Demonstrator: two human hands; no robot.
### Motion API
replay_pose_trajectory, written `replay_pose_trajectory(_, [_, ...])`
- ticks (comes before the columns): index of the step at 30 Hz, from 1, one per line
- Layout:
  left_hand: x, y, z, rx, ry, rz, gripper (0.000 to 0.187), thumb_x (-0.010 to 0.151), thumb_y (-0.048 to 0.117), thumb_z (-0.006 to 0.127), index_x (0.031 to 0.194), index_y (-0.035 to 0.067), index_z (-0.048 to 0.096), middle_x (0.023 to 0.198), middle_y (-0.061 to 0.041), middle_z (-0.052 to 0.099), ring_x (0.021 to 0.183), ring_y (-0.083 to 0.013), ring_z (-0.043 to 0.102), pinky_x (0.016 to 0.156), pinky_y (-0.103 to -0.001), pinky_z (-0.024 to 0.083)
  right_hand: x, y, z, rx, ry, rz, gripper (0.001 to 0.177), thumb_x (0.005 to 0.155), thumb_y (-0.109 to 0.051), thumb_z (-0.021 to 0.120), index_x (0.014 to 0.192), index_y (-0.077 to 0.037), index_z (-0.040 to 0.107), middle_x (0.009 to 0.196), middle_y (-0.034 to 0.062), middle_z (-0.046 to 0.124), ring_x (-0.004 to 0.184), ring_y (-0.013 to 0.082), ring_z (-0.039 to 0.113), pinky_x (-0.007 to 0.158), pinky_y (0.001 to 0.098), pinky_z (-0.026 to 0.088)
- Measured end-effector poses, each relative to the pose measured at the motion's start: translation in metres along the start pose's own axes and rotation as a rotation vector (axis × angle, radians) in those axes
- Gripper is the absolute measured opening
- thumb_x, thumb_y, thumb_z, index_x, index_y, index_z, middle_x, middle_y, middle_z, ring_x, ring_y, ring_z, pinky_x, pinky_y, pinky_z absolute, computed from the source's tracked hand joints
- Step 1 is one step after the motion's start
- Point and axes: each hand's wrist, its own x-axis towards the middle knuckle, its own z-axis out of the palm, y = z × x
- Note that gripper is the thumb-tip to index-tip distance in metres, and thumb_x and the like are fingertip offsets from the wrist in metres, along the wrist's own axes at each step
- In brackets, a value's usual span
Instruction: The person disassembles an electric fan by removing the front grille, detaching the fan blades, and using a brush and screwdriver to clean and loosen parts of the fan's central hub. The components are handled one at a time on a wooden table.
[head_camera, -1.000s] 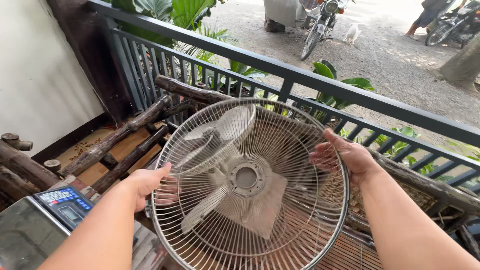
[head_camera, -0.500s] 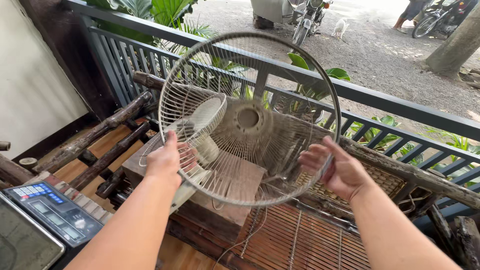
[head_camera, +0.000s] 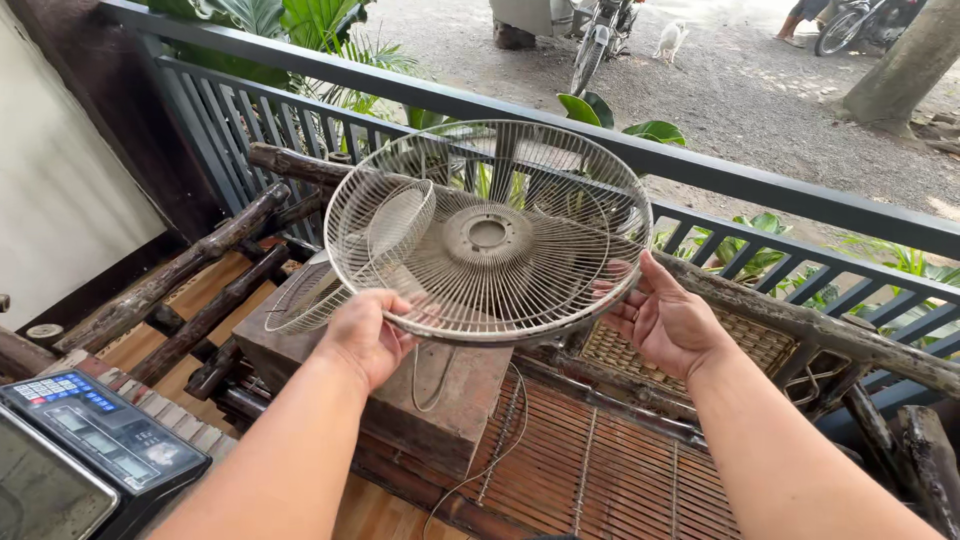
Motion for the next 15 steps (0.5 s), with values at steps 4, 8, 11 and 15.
replay_pose_trajectory(4, [-0.008, -0.011, -0.003, 0.0, 0.093, -0.053, 0.039, 0.076, -0.007, 0.046, 0.115, -0.011, 0.053, 0.114, -0.02, 0.061, 0.101, -0.0331, 0.069, 0.084, -0.048, 0.063, 0.005, 0.002, 0.002, -0.17, 0.253, 0.08, 0.05, 0.101, -0.049, 0.063, 0.117, -0.003, 0.058, 0.111, 0.0224, 0.066, 0.102, 0.0325, 0.068, 0.091, 0.0471, 0.058])
replay_pose_trajectory(8, [-0.021, -0.007, 0.008, 0.072, 0.086, 0.002, 0.047, 0.074, -0.009, 0.047, 0.121, -0.008, 0.054, 0.118, -0.017, 0.061, 0.102, -0.0329, 0.067, 0.083, -0.048, 0.063, 0.015, 0.015, -0.001, -0.676, 0.388, 0.094, 0.041, 0.099, -0.039, 0.071, 0.127, -0.01, 0.064, 0.128, 0.0121, 0.062, 0.109, 0.0262, 0.058, 0.09, 0.0448, 0.05])
replay_pose_trajectory(11, [-0.031, -0.002, 0.023, 0.18, 0.102, 0.044, 0.054, 0.072, -0.011, 0.048, 0.124, 0.001, 0.052, 0.122, -0.015, 0.062, 0.102, -0.0315, 0.067, 0.082, -0.047, 0.063, 0.021, 0.025, -0.01, -0.626, 0.353, 0.174, 0.029, 0.099, -0.025, 0.064, 0.12, -0.006, 0.066, 0.124, 0.0139, 0.065, 0.102, 0.024, 0.066, 0.084, 0.0427, 0.059])
replay_pose_trajectory(15, [-0.036, 0.002, 0.052, 0.284, 0.094, 0.086, 0.059, 0.07, -0.013, 0.049, 0.125, 0.008, 0.044, 0.127, -0.019, 0.062, 0.101, -0.0351, 0.068, 0.078, -0.048, 0.061, 0.016, 0.037, -0.033, -0.195, 0.282, 0.356, 0.023, 0.104, -0.022, 0.054, 0.117, -0.005, 0.064, 0.114, 0.0143, 0.073, 0.093, 0.0226, 0.074, 0.082, 0.0345, 0.061])
